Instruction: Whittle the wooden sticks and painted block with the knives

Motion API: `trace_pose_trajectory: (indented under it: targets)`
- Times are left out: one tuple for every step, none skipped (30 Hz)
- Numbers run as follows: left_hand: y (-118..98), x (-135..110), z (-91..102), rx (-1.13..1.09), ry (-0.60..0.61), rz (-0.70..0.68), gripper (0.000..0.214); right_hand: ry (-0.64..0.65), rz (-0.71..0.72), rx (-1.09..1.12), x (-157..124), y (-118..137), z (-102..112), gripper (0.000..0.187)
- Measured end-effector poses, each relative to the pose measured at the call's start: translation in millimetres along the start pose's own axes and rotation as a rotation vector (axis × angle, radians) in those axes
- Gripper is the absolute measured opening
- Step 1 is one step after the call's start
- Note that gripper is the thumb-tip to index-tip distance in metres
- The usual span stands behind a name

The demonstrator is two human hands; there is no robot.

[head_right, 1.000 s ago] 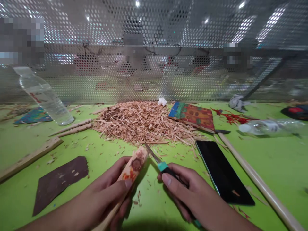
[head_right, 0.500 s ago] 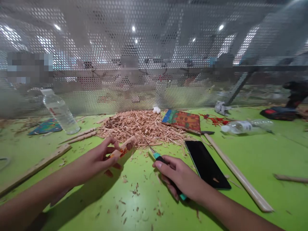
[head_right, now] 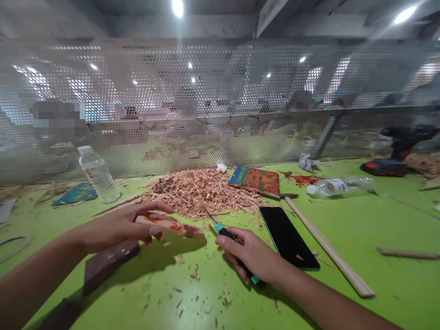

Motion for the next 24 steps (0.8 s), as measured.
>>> trace_pose_trajectory:
  targets:
    - [-2.7, -0.1, 3.5, 0.012, -0.038, -0.021, 0.046, -0.002, -0.002, 0.000, 0.3, -0.2, 0.0, 0.044]
    - [-5.0, -0.8, 8.3, 0.031, -0.086, -0.042, 0.042, -0.001, -0.004, -0.001, 0.6, -0.3, -0.3, 0.045]
    - [-7.2, -2.2, 14.2, 0.054, -0.147, -0.065, 0.040, 0.001, -0.006, -0.003, 0.8, -0.3, -0.7, 0.045]
    - [-9.3, -4.3, 20.5, 0.083, -0.212, -0.090, 0.039, 0.006, -0.006, -0.004, 1.0, 0.0, -1.2, 0.045]
    - [-11.3, -6.7, 26.2, 0.120, -0.271, -0.114, 0.039, 0.012, -0.003, -0.003, 1.1, 0.5, -1.8, 0.044]
    - [-13.5, -9.1, 31.4, 0.158, -0.327, -0.137, 0.040, 0.016, 0.001, -0.004, 1.1, 1.0, -2.2, 0.045]
    - [-15.6, -11.0, 35.3, 0.193, -0.369, -0.151, 0.041, 0.019, 0.004, -0.007, 1.1, 1.3, -2.6, 0.045]
    - [-17.6, -11.9, 37.8, 0.224, -0.394, -0.158, 0.041, 0.020, 0.005, -0.014, 1.1, 1.4, -2.9, 0.045]
    - [-20.3, -11.6, 38.6, 0.251, -0.397, -0.163, 0.041, 0.020, 0.001, -0.026, 1.1, 1.1, -3.2, 0.046]
    - [-24.1, -10.0, 38.0, 0.276, -0.385, -0.175, 0.041, 0.023, -0.005, -0.041, 1.1, 0.6, -3.7, 0.046]
    - [-28.7, -7.5, 36.0, 0.303, -0.360, -0.191, 0.039, 0.028, -0.009, -0.058, 1.1, 0.2, -4.5, 0.046]
    - [-33.8, -3.9, 32.7, 0.332, -0.323, -0.210, 0.037, 0.034, -0.012, -0.075, 0.9, 0.0, -5.3, 0.047]
    - [-38.8, 0.5, 28.4, 0.363, -0.278, -0.230, 0.034, 0.037, -0.012, -0.095, 0.5, 0.3, -5.9, 0.047]
    - [-43.3, 5.0, 23.9, 0.402, -0.241, -0.247, 0.032, 0.039, -0.016, -0.112, -0.2, 0.8, -6.2, 0.048]
    - [-46.7, 9.8, 19.7, 0.451, -0.215, -0.256, 0.031, 0.042, -0.022, -0.126, -1.2, 1.6, -6.5, 0.049]
    - [-48.6, 14.6, 16.4, 0.506, -0.208, -0.256, 0.030, 0.048, -0.030, -0.136, -2.5, 2.8, -6.6, 0.051]
    - [-49.3, 19.2, 14.4, 0.555, -0.220, -0.257, 0.030, 0.056, -0.036, -0.150, -4.1, 4.6, -6.6, 0.052]
    - [-49.1, 23.5, 13.5, 0.587, -0.248, -0.263, 0.030, 0.064, -0.036, -0.172, -5.9, 7.1, -6.4, 0.052]
    - [-47.5, 27.6, 13.7, 0.595, -0.285, -0.272, 0.030, 0.073, -0.027, -0.206, -7.7, 10.4, -6.2, 0.051]
    - [-44.4, 32.0, 14.5, 0.551, -0.312, -0.288, 0.029, 0.085, -0.005, -0.256, -9.5, 14.5, -6.3, 0.048]
    - [-40.1, 36.7, 15.4, 0.462, -0.323, -0.311, 0.029, 0.100, 0.023, -0.319, -11.2, 18.7, -6.9, 0.044]
    - [-34.7, 42.0, 15.9, 0.354, -0.317, -0.335, 0.029, 0.120, 0.040, -0.380, -12.9, 21.8, -8.2, 0.041]
    - [-28.9, 47.7, 15.6, 0.230, -0.291, -0.359, 0.029, 0.148, 0.040, -0.431, -14.2, 23.3, -10.1, 0.038]
    - [-23.3, 53.7, 14.2, 0.130, -0.256, -0.376, 0.029, 0.175, 0.028, -0.465, -15.4, 23.7, -12.2, 0.035]
Point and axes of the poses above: each hand's wrist, its own x-axis towards the middle knuckle, its own z-axis out of the back of the hand, y = z × x, the point moved 7 cm from there along x, towards the middle knuckle, and after that the axes turned 9 degrees about y, right-handed, at the moved point
